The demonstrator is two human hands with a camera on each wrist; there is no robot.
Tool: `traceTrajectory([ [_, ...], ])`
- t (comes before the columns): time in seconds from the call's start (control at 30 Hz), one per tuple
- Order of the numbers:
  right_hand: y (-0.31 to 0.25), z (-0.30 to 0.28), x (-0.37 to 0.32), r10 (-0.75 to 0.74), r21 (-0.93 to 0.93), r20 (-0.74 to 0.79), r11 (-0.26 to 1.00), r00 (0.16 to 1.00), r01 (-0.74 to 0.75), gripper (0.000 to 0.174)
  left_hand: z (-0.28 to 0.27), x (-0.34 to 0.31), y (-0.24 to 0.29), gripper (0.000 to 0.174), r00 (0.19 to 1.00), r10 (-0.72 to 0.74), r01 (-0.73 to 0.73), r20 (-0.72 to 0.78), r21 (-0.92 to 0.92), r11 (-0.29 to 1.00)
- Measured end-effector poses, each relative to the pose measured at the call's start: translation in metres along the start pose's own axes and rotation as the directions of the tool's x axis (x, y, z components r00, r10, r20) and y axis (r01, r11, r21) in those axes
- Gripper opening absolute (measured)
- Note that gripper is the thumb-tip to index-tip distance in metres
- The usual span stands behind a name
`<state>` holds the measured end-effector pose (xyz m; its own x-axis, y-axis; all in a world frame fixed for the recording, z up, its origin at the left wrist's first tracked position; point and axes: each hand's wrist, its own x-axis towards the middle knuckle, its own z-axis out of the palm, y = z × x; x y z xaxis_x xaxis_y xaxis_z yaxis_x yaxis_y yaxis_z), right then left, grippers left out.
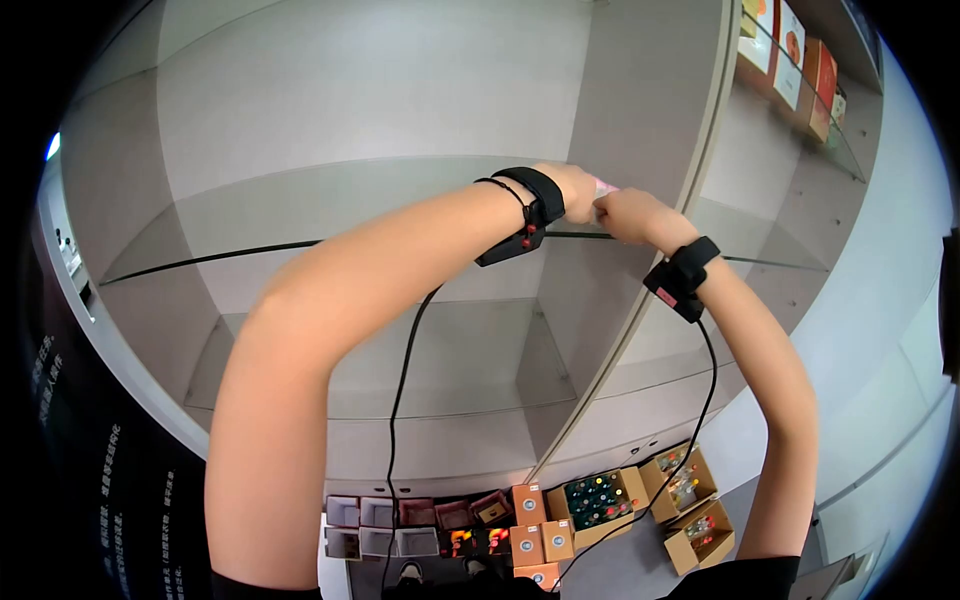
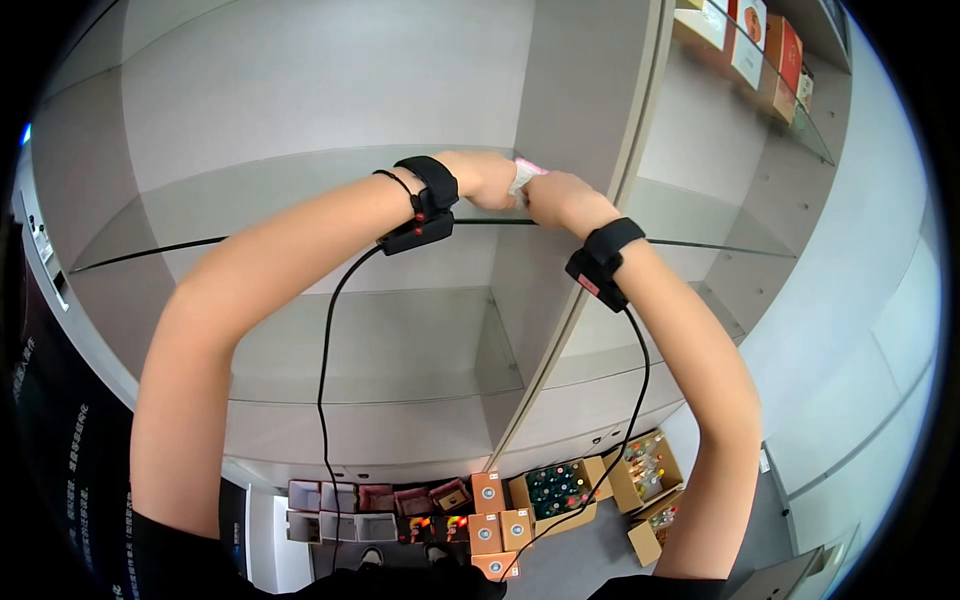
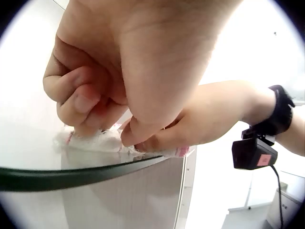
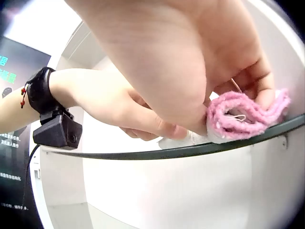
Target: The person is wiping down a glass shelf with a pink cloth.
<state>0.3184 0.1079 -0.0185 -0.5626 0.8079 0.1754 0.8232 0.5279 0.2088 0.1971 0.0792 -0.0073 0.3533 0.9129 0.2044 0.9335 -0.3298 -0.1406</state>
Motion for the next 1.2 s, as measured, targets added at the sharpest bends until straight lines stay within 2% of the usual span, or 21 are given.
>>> traceTrajectory([
  [0.07, -0.006, -0.003, -0.001, -0.025, -0.013, 0.008, 1.0, 1.0, 0.025, 0.018, 0.004, -0.002, -0.011, 0.026, 0.999, 0.041, -0.042, -0.022, -0.012, 0.999],
  [0.1, -0.014, -0.007, -0.004, -0.073, 0.019, 0.001, 0.997, 0.997, 0.072, 0.015, 0.009, -0.004, -0.018, 0.027, 0.994, 0.089, -0.09, -0.06, -0.028, 0.996],
  [0.17, -0.031, -0.015, -0.005, -0.065, 0.097, 0.069, 0.994, 0.995, 0.059, 0.015, -0.001, -0.027, -0.023, 0.026, 0.987, 0.142, -0.144, -0.07, -0.021, 0.989],
  [0.37, -0.098, -0.027, 0.008, -0.225, 0.023, 0.062, 0.974, 0.972, 0.224, 0.016, -0.009, -0.089, -0.059, 0.023, 0.997, -0.045, 0.042, 0.062, 0.051, 0.998],
  [0.43, -0.125, -0.031, 0.016, -0.303, 0.058, 0.032, 0.952, 0.952, 0.301, 0.016, -0.006, -0.112, -0.086, 0.025, 0.995, 0.054, -0.051, -0.082, 0.039, 0.998],
  [0.5, -0.154, -0.033, 0.022, -0.414, 0.105, 0.0, 0.905, 0.91, 0.412, 0.016, -0.008, -0.141, -0.107, 0.029, 0.997, -0.011, 0.012, -0.08, 0.012, 1.0],
  [0.6, -0.2, -0.038, 0.037, -0.507, 0.221, -0.029, 0.837, 0.861, 0.5, 0.017, -0.012, -0.191, -0.141, 0.029, 0.987, 0.039, -0.046, -0.155, -0.04, 0.998],
  [0.67, -0.229, -0.034, 0.052, -0.601, 0.155, -0.139, 0.772, 0.787, 0.617, 0.017, -0.008, -0.217, -0.168, 0.028, 0.984, -0.171, 0.171, -0.053, 0.008, 0.985],
  [0.77, -0.263, -0.039, 0.045, -0.67, 0.172, -0.261, 0.676, 0.695, 0.716, 0.02, -0.003, -0.267, -0.178, 0.025, 0.964, -0.243, 0.242, -0.107, -0.025, 0.97],
  [0.8, -0.272, -0.04, 0.039, -0.687, 0.162, -0.286, 0.653, 0.668, 0.74, 0.021, -0.009, -0.283, -0.16, 0.024, 0.957, -0.279, 0.281, -0.085, 0.012, 0.96],
  [0.83, -0.282, -0.031, 0.038, -0.7, 0.031, -0.391, 0.639, 0.598, 0.769, 0.022, -0.008, -0.299, -0.152, 0.024, 0.953, -0.277, 0.289, -0.121, 0.093, 0.953],
  [0.87, -0.291, -0.02, 0.038, -0.712, -0.1, -0.481, 0.624, 0.512, 0.775, 0.023, -0.004, -0.316, -0.143, 0.025, 0.942, -0.285, 0.297, -0.179, 0.047, 0.954],
  [0.9, -0.295, -0.011, 0.025, -0.748, -0.15, -0.51, 0.563, 0.424, 0.813, 0.023, 0.002, -0.331, -0.135, 0.027, 0.945, -0.28, 0.294, -0.167, 0.067, 0.953],
  [0.93, -0.299, 0.001, 0.004, -0.779, -0.2, -0.531, 0.496, 0.332, 0.845, 0.023, 0.006, -0.345, -0.12, 0.029, 0.939, -0.317, 0.322, -0.134, 0.019, 0.946],
  [0.97, -0.301, 0.016, -0.018, -0.774, -0.188, -0.584, 0.42, 0.242, 0.888, 0.024, 0.011, -0.357, -0.102, 0.033, 0.906, -0.412, 0.4, -0.095, -0.119, 0.909],
  [1.0, -0.302, 0.032, -0.043, -0.757, -0.179, -0.635, 0.338, 0.154, 0.924, 0.025, 0.019, -0.369, -0.084, 0.038, 0.892, -0.443, 0.42, -0.094, -0.195, 0.886],
  [1.07, -0.303, 0.071, -0.095, -0.764, 0.059, -0.567, 0.335, 0.308, 0.94, 0.028, 0.052, -0.394, -0.055, 0.04, 0.857, -0.507, 0.441, -0.092, -0.378, 0.814],
  [1.1, -0.299, 0.091, -0.116, -0.765, 0.26, -0.517, 0.287, 0.384, 0.922, 0.032, 0.069, -0.408, -0.045, 0.039, 0.856, -0.517, 0.459, -0.005, -0.451, 0.766],
  [1.13, -0.297, 0.117, -0.133, -0.72, 0.378, -0.54, 0.255, 0.436, 0.89, 0.034, 0.09, -0.42, -0.034, 0.037, 0.849, -0.528, 0.449, 0.02, -0.554, 0.701],
  [1.17, -0.292, 0.143, -0.146, -0.674, 0.498, -0.535, 0.237, 0.511, 0.834, 0.033, 0.113, -0.431, -0.024, 0.037, 0.811, -0.575, 0.489, 0.103, -0.659, 0.571],
  [1.2, -0.285, 0.159, -0.159, -0.679, 0.648, -0.359, 0.313, 0.64, 0.695, 0.033, 0.14, -0.442, -0.017, 0.035, 0.773, -0.622, 0.509, 0.125, -0.708, 0.49],
])
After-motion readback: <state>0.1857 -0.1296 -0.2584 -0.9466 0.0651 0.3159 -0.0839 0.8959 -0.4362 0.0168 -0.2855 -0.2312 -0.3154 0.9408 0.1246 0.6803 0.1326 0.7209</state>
